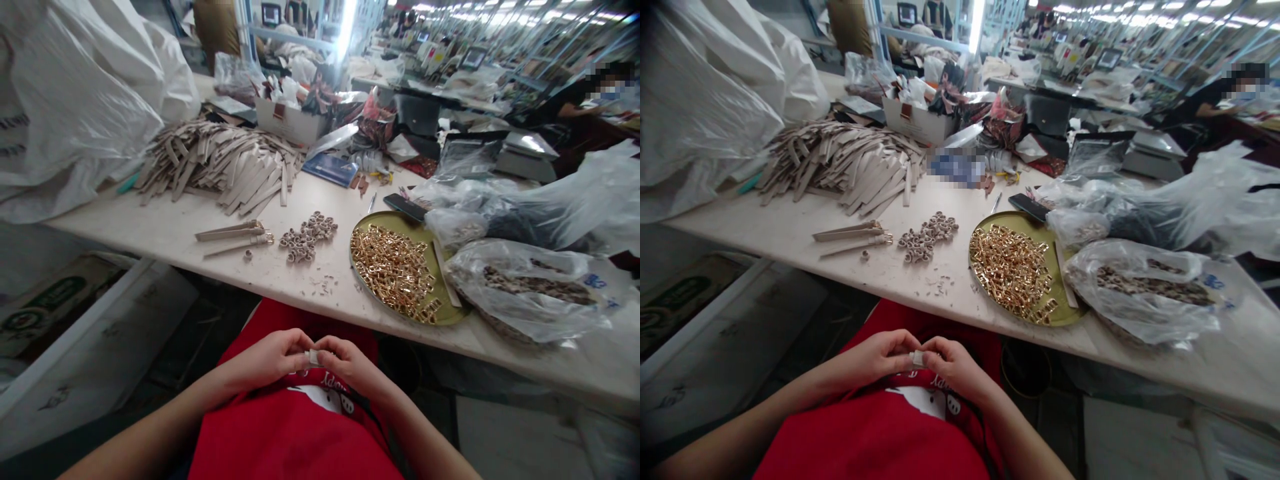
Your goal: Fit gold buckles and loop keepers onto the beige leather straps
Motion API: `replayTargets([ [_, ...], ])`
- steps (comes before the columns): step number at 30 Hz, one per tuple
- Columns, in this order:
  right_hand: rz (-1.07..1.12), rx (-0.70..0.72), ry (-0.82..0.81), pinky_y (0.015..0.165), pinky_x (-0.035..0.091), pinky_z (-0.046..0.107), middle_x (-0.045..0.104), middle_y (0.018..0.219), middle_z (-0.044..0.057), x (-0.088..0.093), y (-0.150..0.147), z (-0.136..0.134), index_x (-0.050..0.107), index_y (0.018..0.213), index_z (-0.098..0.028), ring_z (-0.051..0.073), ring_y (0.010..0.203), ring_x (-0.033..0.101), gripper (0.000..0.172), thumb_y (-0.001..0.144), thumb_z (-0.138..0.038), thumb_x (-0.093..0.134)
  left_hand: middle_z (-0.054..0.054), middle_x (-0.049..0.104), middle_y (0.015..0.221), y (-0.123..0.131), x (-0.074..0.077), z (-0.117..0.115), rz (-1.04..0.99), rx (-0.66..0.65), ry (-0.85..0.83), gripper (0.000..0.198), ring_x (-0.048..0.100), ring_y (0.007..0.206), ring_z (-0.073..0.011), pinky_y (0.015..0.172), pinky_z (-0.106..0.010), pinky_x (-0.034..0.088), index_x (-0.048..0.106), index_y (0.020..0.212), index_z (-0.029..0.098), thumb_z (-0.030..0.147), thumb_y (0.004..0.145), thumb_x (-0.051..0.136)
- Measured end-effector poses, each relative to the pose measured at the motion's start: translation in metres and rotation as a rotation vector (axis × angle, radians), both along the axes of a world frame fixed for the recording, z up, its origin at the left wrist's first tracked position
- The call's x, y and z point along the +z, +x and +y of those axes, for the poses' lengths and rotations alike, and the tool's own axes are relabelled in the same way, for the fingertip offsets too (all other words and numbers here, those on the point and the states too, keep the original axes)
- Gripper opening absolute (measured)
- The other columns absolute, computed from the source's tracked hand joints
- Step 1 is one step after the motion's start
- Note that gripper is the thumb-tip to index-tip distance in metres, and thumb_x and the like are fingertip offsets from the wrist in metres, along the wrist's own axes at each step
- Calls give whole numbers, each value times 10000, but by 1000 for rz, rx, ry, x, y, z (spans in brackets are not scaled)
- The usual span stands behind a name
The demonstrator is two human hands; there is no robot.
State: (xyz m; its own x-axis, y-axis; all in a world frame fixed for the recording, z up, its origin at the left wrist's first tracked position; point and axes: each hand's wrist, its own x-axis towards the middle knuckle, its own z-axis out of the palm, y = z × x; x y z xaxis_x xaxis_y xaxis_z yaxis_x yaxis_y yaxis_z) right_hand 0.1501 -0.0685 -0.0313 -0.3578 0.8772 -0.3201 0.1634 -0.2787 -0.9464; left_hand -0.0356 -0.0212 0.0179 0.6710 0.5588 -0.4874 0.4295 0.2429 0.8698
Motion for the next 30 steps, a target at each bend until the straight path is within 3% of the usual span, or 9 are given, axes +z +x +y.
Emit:
replayTargets([
  [3,-28,94,-31,514,295,221,462,622,-26,-5,-1,-4,572,717,-145,96,563,389,337,814,-447,457,-50,661,915,-1,-2,-5,35,-56,58,263,604,809,-188,666,-255,440,558,963,167,358,788,513],
  [6,-41,79,-33,477,267,209,419,591,-34,-9,-3,-8,542,657,-147,84,537,356,370,806,-476,461,-55,660,926,-1,-4,-9,41,-78,66,250,603,824,-190,676,-259,438,548,987,168,315,795,486],
  [15,86,22,-307,403,307,168,484,515,-54,-4,-6,-13,508,694,-166,62,429,418,291,745,-449,557,-9,627,744,-1,-11,-8,-1,2,-141,337,565,648,-130,552,-211,395,495,1003,134,351,747,525],
  [20,-57,27,-222,407,289,171,482,504,-60,-5,-7,-9,507,664,-173,61,425,390,171,755,-310,552,-34,664,802,-1,-15,-6,56,-79,7,282,592,700,-154,581,-226,413,505,1029,152,289,788,455],
  [25,-352,-37,40,432,254,185,493,535,-45,-7,-12,-1,535,629,-167,75,492,400,116,738,-208,532,-68,667,993,-1,-17,0,89,-93,83,316,610,854,-182,710,-255,443,502,1095,172,291,810,435],
  [30,-214,-37,-64,462,285,190,492,567,-44,-8,-12,7,548,661,-164,84,520,413,99,739,-220,524,-94,669,986,-2,-22,9,58,-42,-21,439,615,853,-194,709,-269,447,436,1172,131,357,797,475],
])
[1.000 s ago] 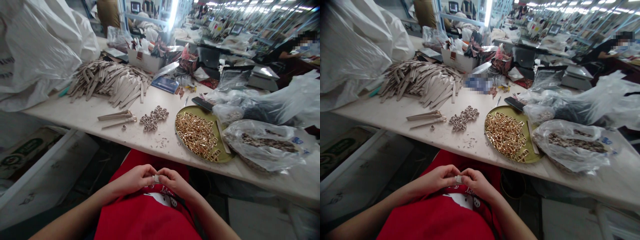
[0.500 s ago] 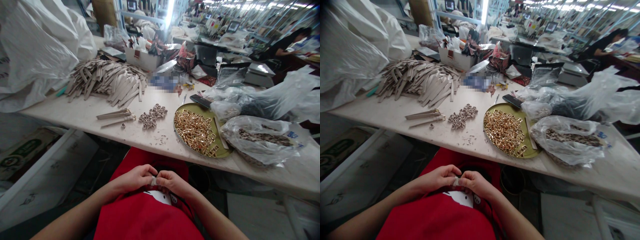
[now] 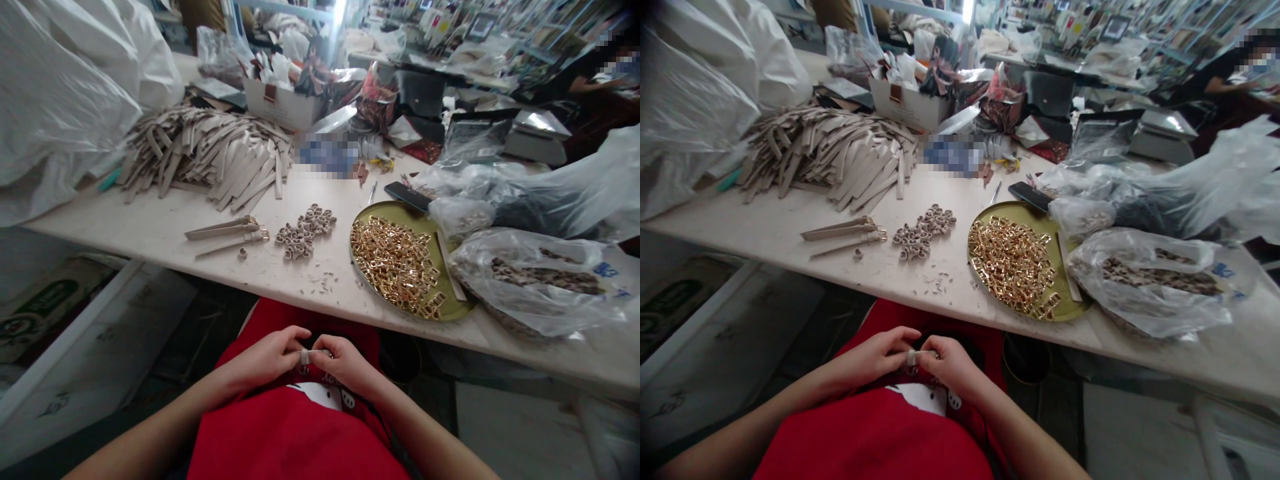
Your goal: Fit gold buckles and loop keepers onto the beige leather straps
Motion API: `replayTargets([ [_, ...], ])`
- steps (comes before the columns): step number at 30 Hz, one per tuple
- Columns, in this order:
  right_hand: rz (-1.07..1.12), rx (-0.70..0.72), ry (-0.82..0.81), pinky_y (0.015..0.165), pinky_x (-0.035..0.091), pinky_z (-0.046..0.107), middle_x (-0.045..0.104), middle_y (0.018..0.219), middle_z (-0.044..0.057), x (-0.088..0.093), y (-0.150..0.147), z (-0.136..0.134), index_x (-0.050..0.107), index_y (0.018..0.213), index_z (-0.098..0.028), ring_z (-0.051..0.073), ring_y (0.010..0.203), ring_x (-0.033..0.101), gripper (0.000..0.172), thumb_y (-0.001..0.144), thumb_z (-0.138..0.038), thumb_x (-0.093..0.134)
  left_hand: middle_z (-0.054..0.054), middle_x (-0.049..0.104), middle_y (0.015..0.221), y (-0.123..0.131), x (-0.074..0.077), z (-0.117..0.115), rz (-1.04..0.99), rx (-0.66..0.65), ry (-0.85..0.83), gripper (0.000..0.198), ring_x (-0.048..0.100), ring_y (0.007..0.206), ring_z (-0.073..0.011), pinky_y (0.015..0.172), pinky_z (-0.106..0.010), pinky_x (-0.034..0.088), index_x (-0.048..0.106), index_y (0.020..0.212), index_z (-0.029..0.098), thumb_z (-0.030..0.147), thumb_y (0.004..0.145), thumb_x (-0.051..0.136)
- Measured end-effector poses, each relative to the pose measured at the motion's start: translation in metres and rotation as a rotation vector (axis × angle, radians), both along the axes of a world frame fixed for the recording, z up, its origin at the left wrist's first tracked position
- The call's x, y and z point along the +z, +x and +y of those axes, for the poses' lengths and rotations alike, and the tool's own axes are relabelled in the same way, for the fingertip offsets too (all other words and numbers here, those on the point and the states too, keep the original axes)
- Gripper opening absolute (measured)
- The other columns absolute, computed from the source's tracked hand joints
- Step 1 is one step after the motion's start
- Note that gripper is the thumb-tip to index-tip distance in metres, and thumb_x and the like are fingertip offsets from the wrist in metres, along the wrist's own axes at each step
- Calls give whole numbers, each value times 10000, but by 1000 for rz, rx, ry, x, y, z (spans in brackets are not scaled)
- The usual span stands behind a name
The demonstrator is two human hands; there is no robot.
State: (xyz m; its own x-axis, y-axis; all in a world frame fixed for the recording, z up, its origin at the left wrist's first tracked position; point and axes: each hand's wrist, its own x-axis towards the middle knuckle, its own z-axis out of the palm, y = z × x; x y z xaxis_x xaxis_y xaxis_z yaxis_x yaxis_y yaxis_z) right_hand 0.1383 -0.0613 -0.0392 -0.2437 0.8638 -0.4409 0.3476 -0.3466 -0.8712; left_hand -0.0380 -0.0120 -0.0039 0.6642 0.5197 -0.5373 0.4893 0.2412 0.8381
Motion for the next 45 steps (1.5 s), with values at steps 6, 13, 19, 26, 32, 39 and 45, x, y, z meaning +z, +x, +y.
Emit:
replayTargets([
  [6,32,-32,13,497,307,209,475,580,-41,-1,3,1,522,660,-175,97,538,418,130,761,-258,520,-35,651,769,-2,-1,10,134,-111,54,339,569,662,-163,533,-222,376,603,852,139,438,784,458],
  [13,-341,9,327,572,308,249,518,681,1,-2,-2,-3,526,699,-187,131,630,442,116,796,-237,487,14,546,633,4,-12,6,167,-82,98,370,457,563,-116,488,-209,308,561,709,148,460,805,387],
  [19,-164,47,195,523,308,224,516,638,-16,-4,1,-8,519,711,-183,119,592,453,124,811,-222,458,10,556,653,-3,-4,6,229,-206,201,373,460,568,-121,466,-209,270,582,745,153,484,782,415],
  [26,-280,155,349,549,298,247,526,664,4,3,-4,-18,503,713,-189,127,601,453,189,854,-296,436,-26,615,699,0,4,-3,223,-224,351,399,511,609,-140,504,-210,294,598,732,164,481,818,372],
  [32,-256,98,359,569,315,247,531,678,-1,4,-6,-16,507,724,-183,127,628,465,182,861,-256,412,7,561,619,-4,5,-7,222,-193,250,458,448,527,-112,448,-202,259,591,723,150,555,784,386],
  [39,-129,133,205,516,306,216,506,641,-30,13,1,-20,488,748,-193,110,583,446,79,804,-164,440,9,591,650,-5,2,-10,180,-182,160,365,470,549,-122,463,-204,278,608,766,156,486,757,452],
  [45,-184,79,242,548,307,232,502,674,-18,11,-4,-16,456,745,-191,122,623,449,67,809,-182,438,-3,610,647,1,-2,-8,242,-146,262,301,508,575,-137,469,-209,279,608,727,158,419,750,460],
])
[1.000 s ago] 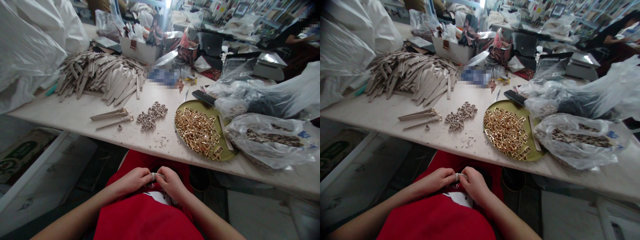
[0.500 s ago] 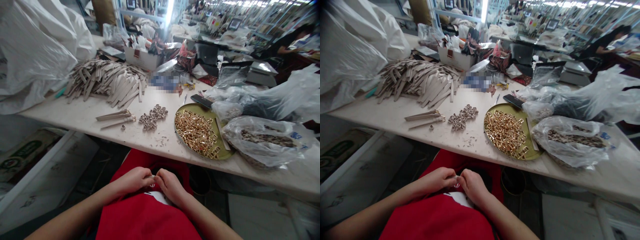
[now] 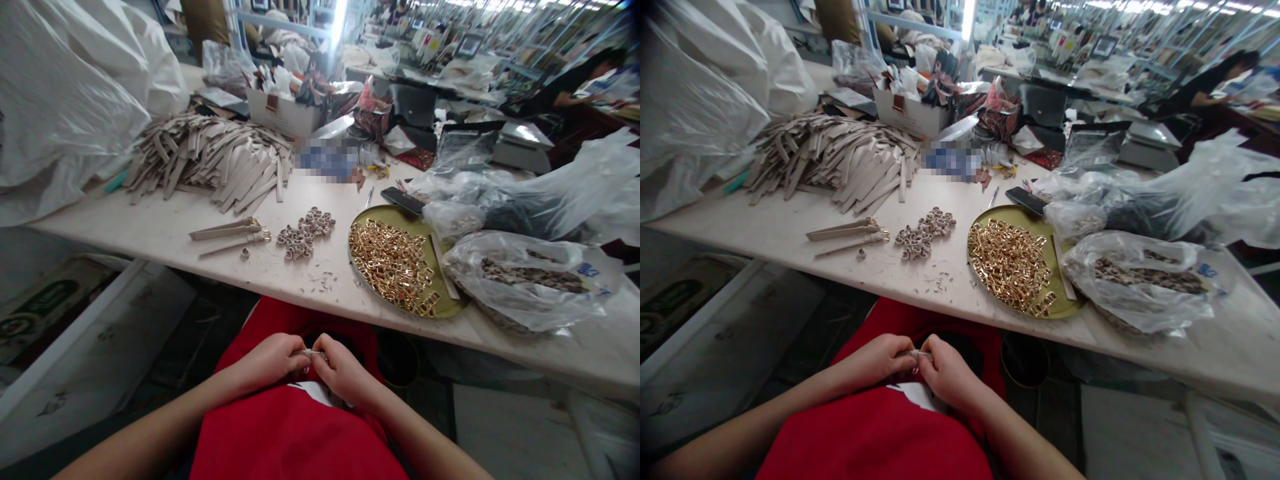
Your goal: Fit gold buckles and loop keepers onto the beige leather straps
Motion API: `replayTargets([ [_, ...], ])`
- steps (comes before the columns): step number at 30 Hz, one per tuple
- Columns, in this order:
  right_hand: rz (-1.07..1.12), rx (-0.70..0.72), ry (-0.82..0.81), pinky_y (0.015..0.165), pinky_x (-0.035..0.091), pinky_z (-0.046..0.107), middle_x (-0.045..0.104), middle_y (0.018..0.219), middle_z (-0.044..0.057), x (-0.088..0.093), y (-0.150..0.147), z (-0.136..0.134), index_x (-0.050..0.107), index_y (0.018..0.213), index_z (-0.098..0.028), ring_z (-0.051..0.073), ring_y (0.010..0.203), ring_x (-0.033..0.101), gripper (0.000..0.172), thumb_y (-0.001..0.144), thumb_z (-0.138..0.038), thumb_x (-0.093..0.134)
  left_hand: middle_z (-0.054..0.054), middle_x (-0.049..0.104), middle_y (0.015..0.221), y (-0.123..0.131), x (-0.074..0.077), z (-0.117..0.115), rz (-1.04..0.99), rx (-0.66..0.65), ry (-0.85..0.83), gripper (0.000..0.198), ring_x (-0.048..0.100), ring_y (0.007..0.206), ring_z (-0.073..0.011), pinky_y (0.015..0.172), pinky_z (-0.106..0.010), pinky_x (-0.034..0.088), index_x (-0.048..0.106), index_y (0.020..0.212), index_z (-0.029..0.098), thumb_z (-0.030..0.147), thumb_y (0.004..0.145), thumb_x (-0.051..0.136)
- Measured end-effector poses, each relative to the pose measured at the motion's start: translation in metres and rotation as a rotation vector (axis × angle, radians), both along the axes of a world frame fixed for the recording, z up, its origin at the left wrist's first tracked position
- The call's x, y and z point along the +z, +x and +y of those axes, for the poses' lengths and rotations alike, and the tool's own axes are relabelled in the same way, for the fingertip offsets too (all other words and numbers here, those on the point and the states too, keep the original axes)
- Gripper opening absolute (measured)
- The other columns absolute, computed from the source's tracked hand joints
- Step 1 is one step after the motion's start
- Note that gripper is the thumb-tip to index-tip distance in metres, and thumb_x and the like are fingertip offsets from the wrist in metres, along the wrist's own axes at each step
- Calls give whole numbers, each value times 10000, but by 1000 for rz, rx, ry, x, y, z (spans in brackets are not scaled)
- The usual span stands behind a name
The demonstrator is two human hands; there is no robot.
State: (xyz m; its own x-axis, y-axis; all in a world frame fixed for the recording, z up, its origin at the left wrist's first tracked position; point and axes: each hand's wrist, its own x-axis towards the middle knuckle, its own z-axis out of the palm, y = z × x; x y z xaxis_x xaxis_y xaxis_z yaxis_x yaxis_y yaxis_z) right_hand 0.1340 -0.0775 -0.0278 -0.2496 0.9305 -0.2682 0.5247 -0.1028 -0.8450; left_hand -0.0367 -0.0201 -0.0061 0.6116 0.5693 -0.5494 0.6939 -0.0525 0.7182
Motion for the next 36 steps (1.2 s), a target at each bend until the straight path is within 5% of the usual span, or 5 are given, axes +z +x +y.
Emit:
replayTargets([
  [8,65,78,-61,591,332,233,536,746,-8,7,21,13,481,798,-192,134,684,466,48,786,-151,460,-1,646,649,0,17,16,46,-34,26,290,532,560,-138,431,-203,256,639,760,169,407,754,474],
  [14,98,12,-62,562,320,227,494,691,-20,11,20,23,471,784,-187,126,641,430,56,821,-222,448,-26,668,671,12,39,35,113,-180,290,279,558,574,-146,458,-218,252,660,727,176,353,780,452],
  [27,199,-76,-88,501,338,215,483,637,-18,9,1,52,458,747,-186,117,572,440,178,842,-334,432,-51,686,717,18,26,49,202,-145,438,246,613,650,-197,500,-232,309,662,739,182,359,784,496],
  [31,328,-46,-91,502,371,220,537,647,-8,19,-4,81,500,836,-178,118,553,481,208,839,-375,433,-32,664,687,-7,30,81,191,-120,557,305,592,635,-178,507,-224,329,648,739,200,441,803,474],
  [36,282,-184,153,614,456,271,633,875,65,18,4,110,477,1123,-178,162,686,575,368,820,-386,463,-65,647,871,-54,37,159,299,86,894,292,590,818,-189,718,-264,411,618,854,188,341,879,370],
])
